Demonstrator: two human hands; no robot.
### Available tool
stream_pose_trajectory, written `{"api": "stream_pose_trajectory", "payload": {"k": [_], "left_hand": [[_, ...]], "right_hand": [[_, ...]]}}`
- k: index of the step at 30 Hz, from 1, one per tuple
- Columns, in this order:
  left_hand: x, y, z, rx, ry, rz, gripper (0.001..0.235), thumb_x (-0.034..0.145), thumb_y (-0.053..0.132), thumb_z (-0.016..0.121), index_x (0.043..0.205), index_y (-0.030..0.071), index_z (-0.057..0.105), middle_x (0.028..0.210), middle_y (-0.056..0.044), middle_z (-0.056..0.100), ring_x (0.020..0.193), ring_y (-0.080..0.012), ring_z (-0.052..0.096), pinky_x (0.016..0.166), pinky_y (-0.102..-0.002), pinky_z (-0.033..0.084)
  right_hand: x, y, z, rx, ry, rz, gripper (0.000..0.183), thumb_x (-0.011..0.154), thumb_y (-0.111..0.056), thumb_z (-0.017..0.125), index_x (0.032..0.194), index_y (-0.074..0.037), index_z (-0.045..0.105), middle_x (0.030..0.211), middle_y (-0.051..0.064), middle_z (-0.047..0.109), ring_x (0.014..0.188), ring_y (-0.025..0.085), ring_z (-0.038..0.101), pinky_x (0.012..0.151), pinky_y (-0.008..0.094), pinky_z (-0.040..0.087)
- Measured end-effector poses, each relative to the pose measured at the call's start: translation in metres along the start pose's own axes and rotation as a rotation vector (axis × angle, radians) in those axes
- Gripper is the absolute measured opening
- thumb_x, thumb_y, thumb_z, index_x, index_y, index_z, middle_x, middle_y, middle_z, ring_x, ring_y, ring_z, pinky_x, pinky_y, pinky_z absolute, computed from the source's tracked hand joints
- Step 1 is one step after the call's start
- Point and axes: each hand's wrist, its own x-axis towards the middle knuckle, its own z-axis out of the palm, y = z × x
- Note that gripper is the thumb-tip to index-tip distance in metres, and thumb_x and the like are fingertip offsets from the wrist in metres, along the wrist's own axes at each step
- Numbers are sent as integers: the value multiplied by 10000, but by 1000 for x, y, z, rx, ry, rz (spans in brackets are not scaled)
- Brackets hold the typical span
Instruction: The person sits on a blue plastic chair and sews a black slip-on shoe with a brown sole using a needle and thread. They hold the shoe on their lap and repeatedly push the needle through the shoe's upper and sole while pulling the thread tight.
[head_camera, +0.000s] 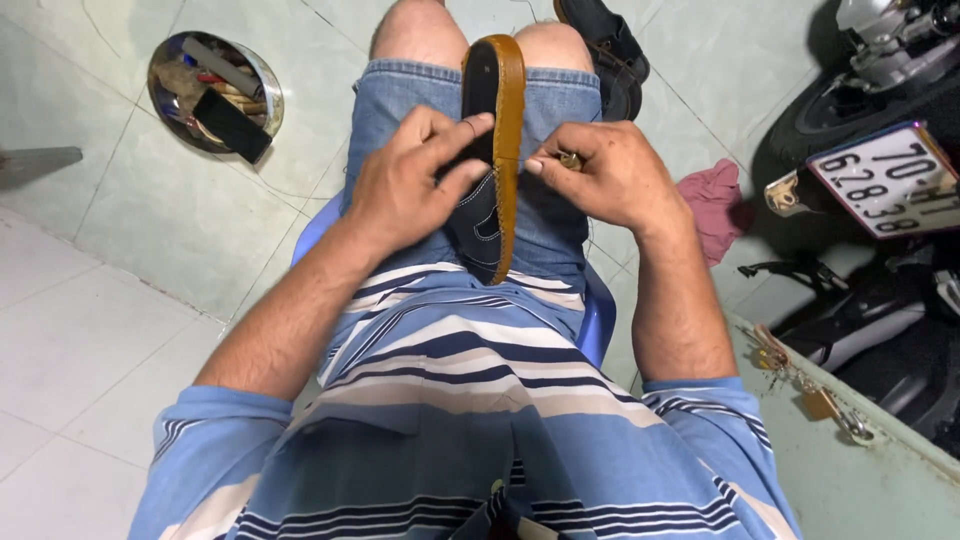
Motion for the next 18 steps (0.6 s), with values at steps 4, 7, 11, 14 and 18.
{"api": "stream_pose_trajectory", "payload": {"k": [4,7,11,14,18], "left_hand": [[0,12,4,-203,59,154,279,872,284,617,1122,184,546,1026,-41,479,824,-144,502,649,-239,435],[1,8,-34,-581,141,-94,127,888,183,502,924,120,605,1075,-28,542,833,-123,563,679,-210,425],[-29,-82,-84,-253,528,-552,131,965,272,576,994,149,612,942,22,611,754,-28,601,520,-152,568],[-58,-129,-90,557,424,-510,307,1036,374,621,858,132,686,849,-122,619,744,-300,601,532,-463,450],[-28,-49,-81,568,495,-143,110,985,163,660,904,89,652,897,-89,580,772,-269,564,573,-398,431]], "right_hand": [[5,-29,-18,137,11,-159,182,912,-247,601,892,-68,573,736,21,564,637,152,515,587,295,423],[6,-28,-31,165,60,-254,260,961,-214,485,1078,12,539,910,115,528,829,226,515,726,332,438],[-7,-18,-32,102,11,-167,277,959,-93,491,1217,-30,569,980,96,518,913,217,528,757,334,461],[-6,-8,-20,-77,-44,-190,335,914,-121,566,1249,-130,551,1041,54,572,887,224,580,624,371,477],[-1,-5,-15,-108,-68,-199,356,865,-83,571,1213,-153,596,1034,15,588,860,194,588,604,345,474]]}}
